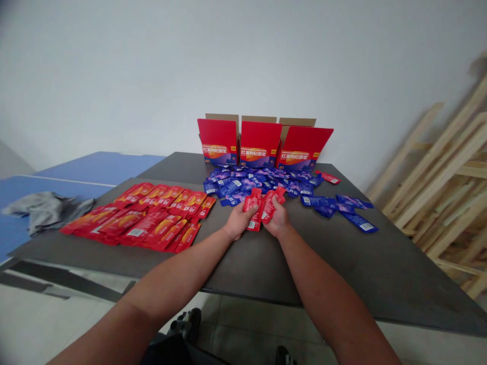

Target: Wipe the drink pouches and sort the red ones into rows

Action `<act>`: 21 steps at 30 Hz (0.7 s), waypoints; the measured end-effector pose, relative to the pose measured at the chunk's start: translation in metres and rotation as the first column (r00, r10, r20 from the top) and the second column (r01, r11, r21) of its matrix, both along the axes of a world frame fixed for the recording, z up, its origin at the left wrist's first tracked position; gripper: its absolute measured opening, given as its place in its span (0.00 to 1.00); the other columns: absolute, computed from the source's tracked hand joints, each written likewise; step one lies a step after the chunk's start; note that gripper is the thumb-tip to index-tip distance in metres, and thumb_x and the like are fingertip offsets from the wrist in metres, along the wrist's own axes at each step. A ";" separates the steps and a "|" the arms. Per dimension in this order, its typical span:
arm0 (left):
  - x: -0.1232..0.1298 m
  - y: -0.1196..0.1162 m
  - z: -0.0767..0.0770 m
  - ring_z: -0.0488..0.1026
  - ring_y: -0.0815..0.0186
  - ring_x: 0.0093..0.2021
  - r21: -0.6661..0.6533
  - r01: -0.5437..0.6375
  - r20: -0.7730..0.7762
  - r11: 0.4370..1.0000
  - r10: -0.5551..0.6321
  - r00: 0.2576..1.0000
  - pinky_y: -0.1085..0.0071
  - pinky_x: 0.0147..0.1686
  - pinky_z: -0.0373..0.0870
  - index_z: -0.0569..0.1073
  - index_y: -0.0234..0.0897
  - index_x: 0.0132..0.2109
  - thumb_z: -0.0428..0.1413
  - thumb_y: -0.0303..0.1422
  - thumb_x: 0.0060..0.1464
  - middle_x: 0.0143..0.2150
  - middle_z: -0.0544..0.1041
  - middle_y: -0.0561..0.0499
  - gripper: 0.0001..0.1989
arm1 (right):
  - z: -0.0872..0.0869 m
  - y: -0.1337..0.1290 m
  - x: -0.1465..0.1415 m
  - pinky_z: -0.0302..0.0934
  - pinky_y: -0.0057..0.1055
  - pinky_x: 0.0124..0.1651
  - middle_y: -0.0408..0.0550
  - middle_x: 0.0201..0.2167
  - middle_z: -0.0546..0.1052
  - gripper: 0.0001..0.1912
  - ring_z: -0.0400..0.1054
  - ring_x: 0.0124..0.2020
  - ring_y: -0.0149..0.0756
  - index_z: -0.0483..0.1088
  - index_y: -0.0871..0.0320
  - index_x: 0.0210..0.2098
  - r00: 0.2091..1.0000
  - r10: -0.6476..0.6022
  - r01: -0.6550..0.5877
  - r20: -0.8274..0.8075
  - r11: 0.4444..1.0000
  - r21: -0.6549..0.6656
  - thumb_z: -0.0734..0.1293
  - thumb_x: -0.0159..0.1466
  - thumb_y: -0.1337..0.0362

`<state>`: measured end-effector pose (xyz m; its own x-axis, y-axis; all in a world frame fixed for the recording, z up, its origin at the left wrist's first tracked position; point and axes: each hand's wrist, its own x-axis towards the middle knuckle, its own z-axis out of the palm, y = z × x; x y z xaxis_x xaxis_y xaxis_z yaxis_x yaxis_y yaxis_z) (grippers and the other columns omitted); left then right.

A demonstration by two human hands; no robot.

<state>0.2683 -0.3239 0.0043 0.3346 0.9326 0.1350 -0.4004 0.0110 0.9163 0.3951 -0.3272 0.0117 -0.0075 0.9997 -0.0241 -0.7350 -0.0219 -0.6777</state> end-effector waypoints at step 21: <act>-0.068 -0.023 0.074 0.74 0.64 0.35 -0.306 0.025 0.288 0.952 0.067 0.955 0.63 0.37 0.74 0.72 0.35 0.45 0.47 0.51 0.58 0.44 0.77 0.42 0.24 | -0.005 0.007 0.004 0.68 0.37 0.36 0.45 0.25 0.72 0.17 0.68 0.27 0.35 0.69 0.56 0.33 0.995 -0.097 0.095 -0.028 0.994 -0.049 0.57 0.66 0.51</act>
<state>0.1999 -0.3465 0.0782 0.3037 0.9504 -0.0667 -0.6520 0.2584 0.7128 0.3995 -0.3197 0.0062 0.0868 0.9935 -0.0733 -0.7552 0.0177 -0.6552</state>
